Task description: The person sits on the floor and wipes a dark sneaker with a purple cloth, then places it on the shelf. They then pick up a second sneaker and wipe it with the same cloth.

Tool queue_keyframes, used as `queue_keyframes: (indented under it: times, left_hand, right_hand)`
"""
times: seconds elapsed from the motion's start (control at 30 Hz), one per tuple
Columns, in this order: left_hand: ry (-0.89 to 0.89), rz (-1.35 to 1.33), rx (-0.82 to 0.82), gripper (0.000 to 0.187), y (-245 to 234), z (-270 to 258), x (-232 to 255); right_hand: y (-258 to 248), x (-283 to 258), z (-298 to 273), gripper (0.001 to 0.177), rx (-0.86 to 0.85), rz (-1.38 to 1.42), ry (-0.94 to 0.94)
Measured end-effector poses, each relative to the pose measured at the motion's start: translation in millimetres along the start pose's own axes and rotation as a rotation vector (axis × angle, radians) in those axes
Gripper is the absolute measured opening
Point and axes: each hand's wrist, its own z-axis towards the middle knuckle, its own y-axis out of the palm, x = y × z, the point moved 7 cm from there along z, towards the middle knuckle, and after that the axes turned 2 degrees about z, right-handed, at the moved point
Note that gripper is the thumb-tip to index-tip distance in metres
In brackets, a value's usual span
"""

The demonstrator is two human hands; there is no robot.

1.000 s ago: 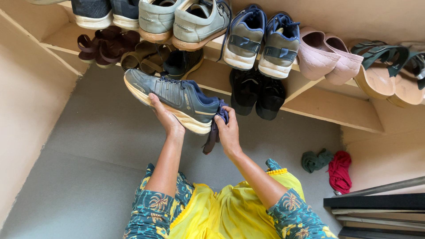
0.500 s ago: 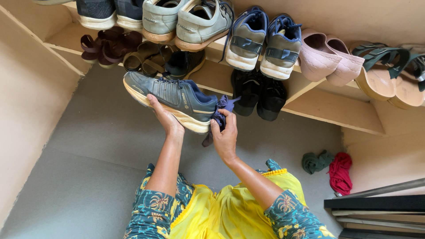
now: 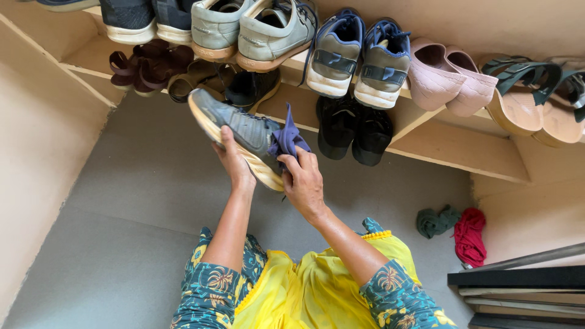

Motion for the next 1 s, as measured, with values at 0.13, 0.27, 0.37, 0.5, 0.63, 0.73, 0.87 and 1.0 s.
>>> queue_keyframes:
  times: [0.13, 0.27, 0.37, 0.5, 0.63, 0.73, 0.87, 1.0]
  left_hand:
    - [0.051, 0.286, -0.133, 0.102, 17.3, -13.5, -0.3]
    - [0.052, 0.373, -0.254, 0.099, 35.1, -35.1, -10.6]
    - [0.037, 0.443, -0.316, 0.098, 44.3, -46.9, -18.0]
    - [0.072, 0.508, -0.362, 0.098, 49.8, -53.9, -20.1]
    - [0.041, 0.535, -0.331, 0.099, 44.8, -51.0, -21.9]
    - [0.064, 0.530, -0.295, 0.097, 40.6, -47.9, -19.2]
    - [0.121, 0.524, -0.260, 0.093, 38.0, -42.3, -12.4]
    - [0.100, 0.508, -0.242, 0.092, 36.2, -35.5, -13.8]
  right_hand:
    - [-0.5, 3.7, 4.6, 0.040, -0.002, 0.015, 0.007]
    - [-6.7, 12.4, 12.1, 0.037, 0.043, 0.033, 0.035]
    - [-12.7, 23.9, 20.2, 0.035, 0.085, 0.046, 0.083]
    - [-15.8, 34.9, 24.6, 0.033, 0.117, 0.068, 0.152]
    - [-10.9, 33.5, 21.4, 0.035, 0.077, 0.091, 0.164]
    - [-5.2, 29.3, 18.6, 0.039, 0.014, 0.096, 0.167]
    - [1.6, 26.4, 19.0, 0.046, -0.097, 0.101, 0.167]
    - [3.7, 28.4, 23.9, 0.054, -0.128, 0.111, 0.119]
